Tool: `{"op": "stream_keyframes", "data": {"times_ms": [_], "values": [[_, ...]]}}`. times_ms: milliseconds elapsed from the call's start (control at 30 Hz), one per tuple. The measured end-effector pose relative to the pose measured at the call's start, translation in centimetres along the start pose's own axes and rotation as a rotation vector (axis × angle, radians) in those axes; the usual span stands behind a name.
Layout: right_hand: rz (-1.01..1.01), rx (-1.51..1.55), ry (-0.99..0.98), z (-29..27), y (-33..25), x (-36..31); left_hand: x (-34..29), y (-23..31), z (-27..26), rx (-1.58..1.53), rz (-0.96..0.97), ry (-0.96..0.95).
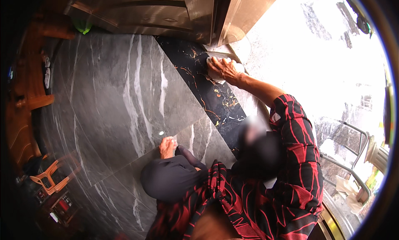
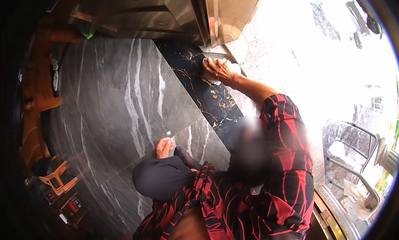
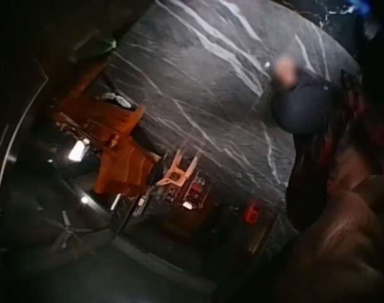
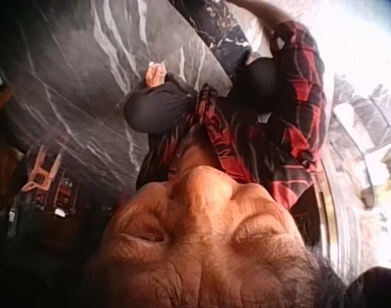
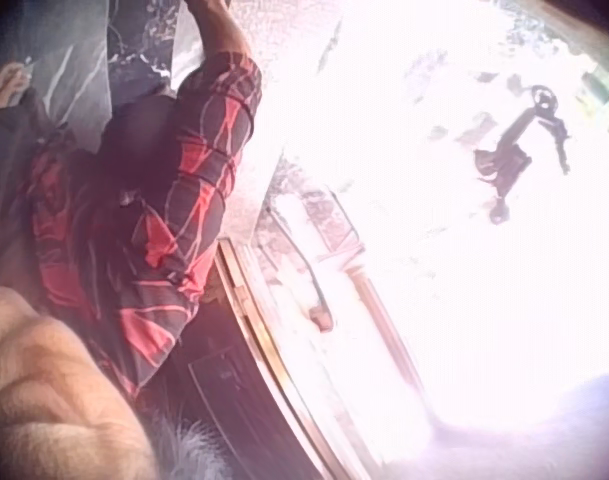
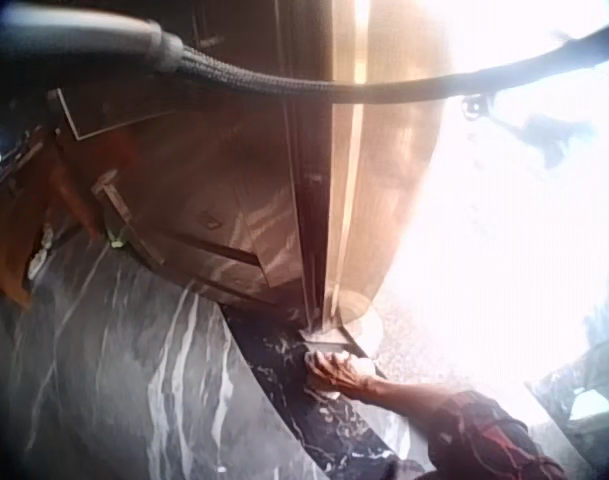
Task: The person wipes a dark strip on the marble floor by hand with a cloth, then picks up the cloth, walks to a red bucket, and rinses the cloth in the water.
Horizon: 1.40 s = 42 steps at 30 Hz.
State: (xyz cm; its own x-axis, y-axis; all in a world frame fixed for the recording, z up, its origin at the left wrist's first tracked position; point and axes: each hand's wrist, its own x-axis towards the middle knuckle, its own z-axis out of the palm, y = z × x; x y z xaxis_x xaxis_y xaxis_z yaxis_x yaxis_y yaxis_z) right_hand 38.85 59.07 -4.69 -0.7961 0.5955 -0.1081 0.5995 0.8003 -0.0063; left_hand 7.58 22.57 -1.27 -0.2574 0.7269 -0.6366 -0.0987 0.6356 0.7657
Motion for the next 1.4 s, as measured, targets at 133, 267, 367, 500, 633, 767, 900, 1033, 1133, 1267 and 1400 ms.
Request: {"op": "stream_keyframes", "data": {"times_ms": [133,267,367,500,633,767,900,1033,1133,1267,1400], "values": [[0.222,0.098,0.037,1.2,0.9,0.1,0.0,-1.3,-2.8,0.103,0.006,0.085],[0.316,0.006,0.076,2.0,1.4,-1.5,-0.1,-1.0,-2.4,0.096,-0.090,0.068],[0.332,-0.122,-0.103,0.9,0.4,-3.7,0.2,-0.7,-1.4,0.047,-0.088,0.029],[0.355,0.254,0.045,-5.2,-3.4,-6.3,-0.2,-0.6,-1.7,0.136,-0.110,0.066],[0.385,0.135,0.194,-4.1,-2.1,-4.6,1.1,1.4,0.1,0.180,-0.096,-0.012],[0.491,-0.053,0.106,-2.5,-0.1,-1.6,1.0,1.9,0.1,0.260,-0.111,0.041],[0.518,-0.032,0.114,-1.2,-0.3,-1.0,0.6,1.0,-0.2,0.222,-0.182,0.013],[0.504,0.043,0.058,-1.8,-0.8,-1.9,1.1,1.0,-1.1,0.216,-0.136,-0.011],[0.587,0.463,-0.012,-4.3,-1.7,-4.0,0.8,1.2,-1.4,0.213,-0.090,0.035],[0.179,0.162,0.116,-7.1,-6.1,-4.7,0.0,-0.8,-3.3,0.129,-0.111,0.062],[0.124,0.020,0.416,-7.1,-6.0,-1.2,2.7,1.3,-1.2,0.153,0.007,-0.072]]}}
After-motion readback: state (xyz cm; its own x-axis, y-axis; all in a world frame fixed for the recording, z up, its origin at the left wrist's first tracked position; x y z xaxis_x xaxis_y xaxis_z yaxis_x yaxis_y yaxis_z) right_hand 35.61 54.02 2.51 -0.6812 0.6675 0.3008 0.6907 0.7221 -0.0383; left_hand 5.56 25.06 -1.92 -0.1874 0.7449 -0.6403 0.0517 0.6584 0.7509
